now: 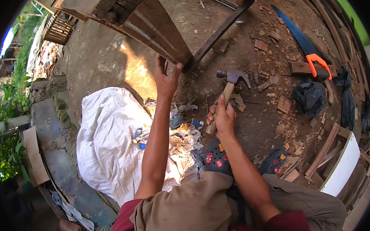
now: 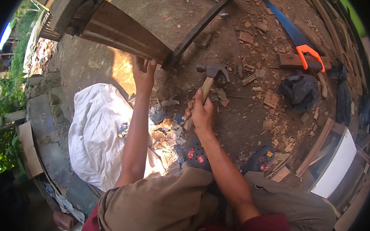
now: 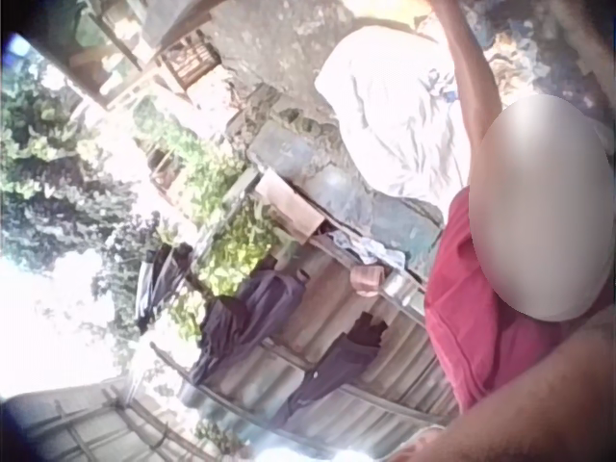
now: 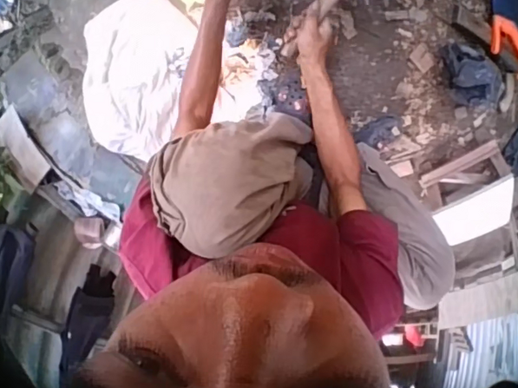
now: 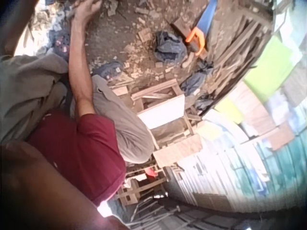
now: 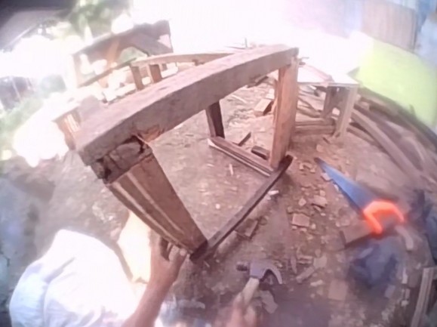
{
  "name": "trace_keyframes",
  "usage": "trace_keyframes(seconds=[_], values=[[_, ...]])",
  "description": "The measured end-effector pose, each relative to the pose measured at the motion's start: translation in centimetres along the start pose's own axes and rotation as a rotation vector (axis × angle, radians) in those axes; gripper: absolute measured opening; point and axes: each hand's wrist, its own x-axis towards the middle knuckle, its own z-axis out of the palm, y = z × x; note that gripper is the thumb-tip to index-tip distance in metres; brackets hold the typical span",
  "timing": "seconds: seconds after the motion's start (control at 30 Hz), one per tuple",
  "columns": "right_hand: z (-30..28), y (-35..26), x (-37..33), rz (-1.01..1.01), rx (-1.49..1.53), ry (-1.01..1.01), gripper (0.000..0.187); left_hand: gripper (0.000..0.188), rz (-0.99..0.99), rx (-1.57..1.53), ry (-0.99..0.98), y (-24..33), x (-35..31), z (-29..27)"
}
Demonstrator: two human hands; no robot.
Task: The person uses a hammer to strike and pry apart joints of a wooden chair frame, removing nails and separating pieces. The person repeatedly repositions the frame and continues hammering until a leg is detached and set aside.
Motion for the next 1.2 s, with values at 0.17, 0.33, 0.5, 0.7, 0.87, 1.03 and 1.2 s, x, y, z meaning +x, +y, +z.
trace_keyframes(seconds=[0.17, 0.33, 0.5, 0.7, 0.87, 1.03, 1.2], values=[[0.8, 0.1, -1.0, 0.161, 0.097, 0.065, 0.035, 0.090, 0.132, -0.212, 0.056, 4.4, 1.8, 0.6], [0.3, -0.6, -0.1, 0.082, 0.086, 0.066, 0.031, 0.049, 0.033, -0.024, 0.004, 6.1, 3.6, 0.6], [-1.4, -2.5, 0.9, 0.018, 0.114, 0.092, 0.032, 0.031, 0.042, 0.007, 0.012, 7.4, 3.9, 1.3], [-2.7, -3.1, 1.2, 0.000, 0.207, 0.103, 0.027, 0.032, 0.082, -0.070, -0.045, 7.4, 3.8, 1.5], [-1.8, -2.7, 1.6, 0.057, 0.322, 0.177, 0.025, 0.043, -0.086, 0.335, -0.165, 10.6, 3.3, 0.3], [-1.7, -3.2, 2.1, 0.132, 0.503, 0.182, 0.022, 0.081, -0.382, 1.279, -0.527, 24.3, 3.8, -1.7], [-0.8, -4.9, 2.6, 0.168, 0.661, 0.234, 0.022, 0.034, 0.126, 0.727, -0.041, 34.8, 8.3, 4.6]])
